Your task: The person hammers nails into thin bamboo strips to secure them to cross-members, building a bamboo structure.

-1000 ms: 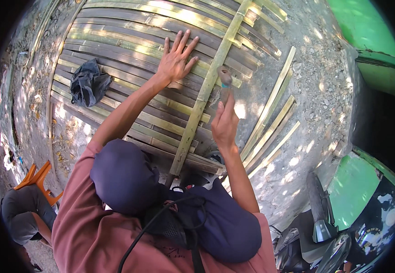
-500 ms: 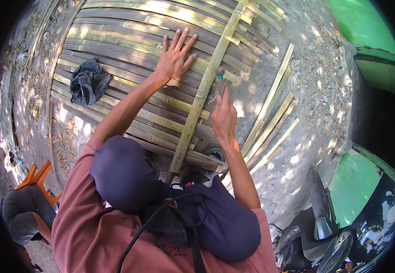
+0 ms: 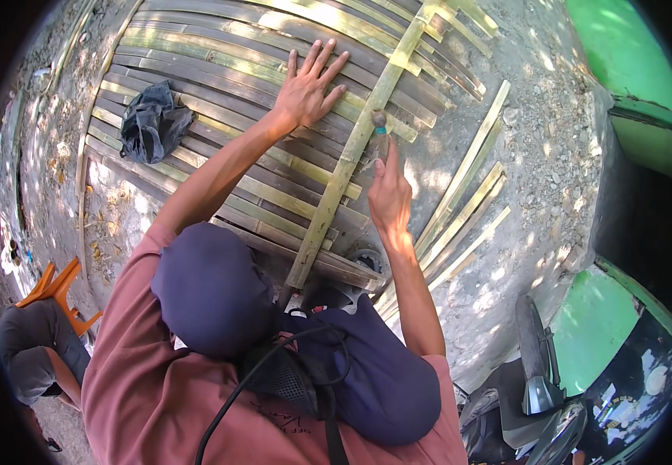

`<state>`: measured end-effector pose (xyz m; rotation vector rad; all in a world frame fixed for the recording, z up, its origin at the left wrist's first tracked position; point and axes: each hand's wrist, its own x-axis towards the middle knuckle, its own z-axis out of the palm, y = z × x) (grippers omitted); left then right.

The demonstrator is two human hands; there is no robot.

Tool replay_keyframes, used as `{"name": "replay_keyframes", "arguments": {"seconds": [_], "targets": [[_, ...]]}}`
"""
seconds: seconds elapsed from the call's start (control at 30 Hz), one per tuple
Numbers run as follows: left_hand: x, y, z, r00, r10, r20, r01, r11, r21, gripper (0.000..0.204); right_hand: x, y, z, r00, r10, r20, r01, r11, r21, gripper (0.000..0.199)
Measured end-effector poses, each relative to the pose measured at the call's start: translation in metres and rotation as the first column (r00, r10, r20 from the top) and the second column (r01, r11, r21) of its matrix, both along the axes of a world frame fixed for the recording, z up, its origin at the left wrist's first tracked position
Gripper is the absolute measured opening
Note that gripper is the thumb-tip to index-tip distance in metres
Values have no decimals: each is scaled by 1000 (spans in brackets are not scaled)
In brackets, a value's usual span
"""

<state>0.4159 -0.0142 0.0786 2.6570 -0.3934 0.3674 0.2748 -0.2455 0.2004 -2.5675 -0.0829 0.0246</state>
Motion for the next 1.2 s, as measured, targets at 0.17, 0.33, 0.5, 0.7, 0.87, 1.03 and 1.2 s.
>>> {"name": "replay_keyframes", "arguments": {"seconds": [0.17, 0.33, 0.5, 0.7, 0.87, 1.03, 1.2], "targets": [[1, 3, -1, 1000, 10, -27, -9, 999, 52, 72, -10, 4, 29, 980, -112, 167, 55, 948, 312, 46], [2, -3, 0, 1000, 5, -24, -4, 1000, 31, 72, -3, 1, -5, 1000, -6, -8, 6, 999, -54, 47], [-5, 0, -5, 999, 16, -30, -15, 999, 32, 72, 5, 22, 35, 993, -114, -19, 115, 980, 164, 47], [1, -2, -2, 1000, 13, -27, -13, 1000, 24, 72, -5, 12, 31, 973, -108, 203, 77, 985, 155, 48], [8, 1, -2, 1000, 18, 8, -18, 999, 29, 71, 11, 4, 19, 961, -221, -167, 225, 974, 5, 48], [0, 6, -8, 1000, 28, 8, -29, 999, 32, 71, 3, 18, 49, 971, -174, 162, 103, 922, 374, 43], [6, 0, -3, 1000, 12, 15, -12, 1000, 12, 72, 5, 9, 11, 994, -64, -85, 61, 998, -31, 42]]}}
